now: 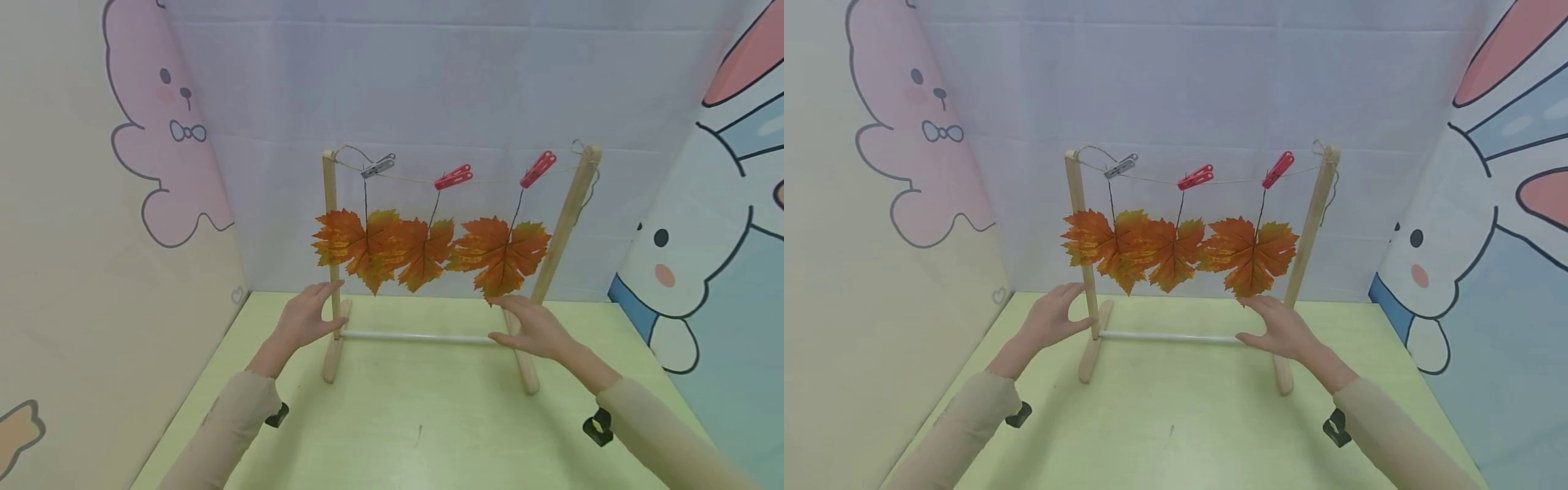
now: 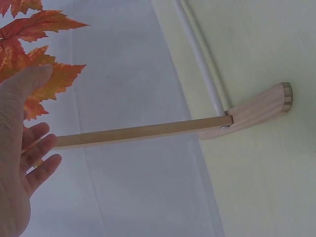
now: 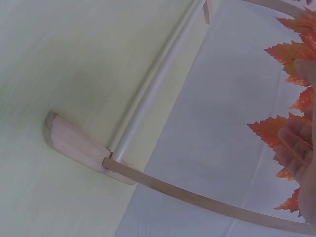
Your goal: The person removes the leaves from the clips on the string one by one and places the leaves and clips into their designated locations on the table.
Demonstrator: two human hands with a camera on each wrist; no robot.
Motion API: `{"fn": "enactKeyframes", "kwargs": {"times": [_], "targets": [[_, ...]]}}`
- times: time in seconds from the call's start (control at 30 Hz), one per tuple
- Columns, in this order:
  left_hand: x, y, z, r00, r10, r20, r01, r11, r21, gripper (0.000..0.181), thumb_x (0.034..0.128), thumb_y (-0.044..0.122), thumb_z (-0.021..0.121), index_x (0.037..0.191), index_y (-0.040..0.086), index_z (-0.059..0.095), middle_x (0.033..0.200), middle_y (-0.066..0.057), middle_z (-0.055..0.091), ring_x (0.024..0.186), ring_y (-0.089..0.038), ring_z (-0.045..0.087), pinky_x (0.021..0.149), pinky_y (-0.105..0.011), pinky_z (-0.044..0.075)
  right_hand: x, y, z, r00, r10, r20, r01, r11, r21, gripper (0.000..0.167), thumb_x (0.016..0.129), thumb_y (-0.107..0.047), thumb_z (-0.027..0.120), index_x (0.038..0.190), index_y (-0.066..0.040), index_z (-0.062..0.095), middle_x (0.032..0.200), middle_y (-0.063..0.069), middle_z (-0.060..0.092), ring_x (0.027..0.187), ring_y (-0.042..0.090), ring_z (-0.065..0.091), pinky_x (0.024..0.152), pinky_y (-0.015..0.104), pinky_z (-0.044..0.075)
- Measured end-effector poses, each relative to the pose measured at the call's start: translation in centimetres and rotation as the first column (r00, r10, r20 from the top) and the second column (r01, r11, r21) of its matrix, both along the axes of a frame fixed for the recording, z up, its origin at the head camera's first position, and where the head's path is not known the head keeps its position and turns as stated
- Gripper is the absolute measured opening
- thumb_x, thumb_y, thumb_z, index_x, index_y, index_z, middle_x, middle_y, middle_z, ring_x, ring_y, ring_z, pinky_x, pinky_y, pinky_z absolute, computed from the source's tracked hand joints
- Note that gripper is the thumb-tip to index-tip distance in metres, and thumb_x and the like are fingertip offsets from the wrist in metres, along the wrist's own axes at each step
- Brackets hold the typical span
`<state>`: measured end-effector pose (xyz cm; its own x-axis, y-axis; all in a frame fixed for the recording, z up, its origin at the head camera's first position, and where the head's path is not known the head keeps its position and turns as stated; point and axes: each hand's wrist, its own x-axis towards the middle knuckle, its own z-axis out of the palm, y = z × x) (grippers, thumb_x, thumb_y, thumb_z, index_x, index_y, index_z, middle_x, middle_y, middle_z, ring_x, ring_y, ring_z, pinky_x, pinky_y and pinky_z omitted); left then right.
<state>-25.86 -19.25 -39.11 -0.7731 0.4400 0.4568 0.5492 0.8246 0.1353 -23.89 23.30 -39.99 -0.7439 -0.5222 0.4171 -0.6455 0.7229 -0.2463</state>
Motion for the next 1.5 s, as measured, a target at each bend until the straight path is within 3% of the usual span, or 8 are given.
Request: {"fn": "enactKeyframes", "kwargs": {"times": [0.37, 0.6, 0.9, 1.27, 1.5], "targets": [[-0.3, 0.1, 1.8, 0.986, -0.056, -0.160, 0.058, 0.998, 0.004, 0.055, 0.0701, 0.021, 0.078, 0.119, 0.006, 0.056, 0.105, -0.013, 0.062, 0.097, -0.029, 0.058, 0.063, -0.039, 0.052, -1.0, -0.9, 1.6, 0.988, 0.087, -0.131, -0.094, 0.994, -0.050, 0.053, 0.068, -0.022, 0.078, 0.112, 0.000, 0.060, 0.104, 0.011, 0.064, 0.096, 0.028, 0.059, 0.079, 0.046, 0.047], [-0.6, 0.8, 3.0, 0.985, -0.070, -0.158, 0.084, 0.993, 0.083, 0.054, 0.0705, 0.010, 0.076, 0.120, 0.005, 0.056, 0.106, -0.012, 0.062, 0.097, -0.029, 0.058, 0.069, -0.040, 0.051, -1.4, -1.4, 2.4, 0.981, 0.102, -0.168, -0.113, 0.992, -0.057, 0.054, 0.068, -0.023, 0.078, 0.114, -0.001, 0.059, 0.101, 0.010, 0.065, 0.088, 0.025, 0.061, 0.074, 0.044, 0.049], [-1.3, 1.3, 4.5, 0.967, -0.099, -0.237, 0.127, 0.987, 0.103, 0.052, 0.0685, 0.010, 0.078, 0.116, 0.004, 0.058, 0.105, -0.011, 0.062, 0.093, -0.027, 0.059, 0.067, -0.038, 0.051, -1.4, -2.3, 3.7, 0.966, 0.120, -0.227, -0.138, 0.988, -0.066, 0.052, 0.067, -0.025, 0.078, 0.110, -0.001, 0.061, 0.100, 0.011, 0.065, 0.088, 0.025, 0.061, 0.074, 0.044, 0.049], [-2.1, 2.2, 7.3, 0.954, -0.083, -0.287, 0.123, 0.984, 0.125, 0.049, 0.0697, 0.008, 0.077, 0.115, 0.003, 0.058, 0.100, -0.011, 0.062, 0.080, -0.025, 0.059, 0.058, -0.035, 0.050, -1.3, -3.3, 4.9, 0.971, 0.099, -0.219, -0.113, 0.992, -0.054, 0.054, 0.077, -0.044, 0.069, 0.112, -0.004, 0.060, 0.099, 0.010, 0.065, 0.079, 0.023, 0.060, 0.061, 0.036, 0.051], [-2.8, 3.1, 9.3, 0.956, -0.068, -0.284, 0.107, 0.986, 0.124, 0.048, 0.0726, 0.010, 0.075, 0.117, 0.005, 0.058, 0.106, -0.010, 0.063, 0.085, -0.026, 0.060, 0.062, -0.036, 0.050, -1.0, -3.6, 5.0, 0.969, 0.089, -0.230, -0.103, 0.993, -0.050, 0.054, 0.072, -0.033, 0.075, 0.114, -0.003, 0.059, 0.096, 0.010, 0.065, 0.073, 0.022, 0.058, 0.058, 0.034, 0.049]]}}
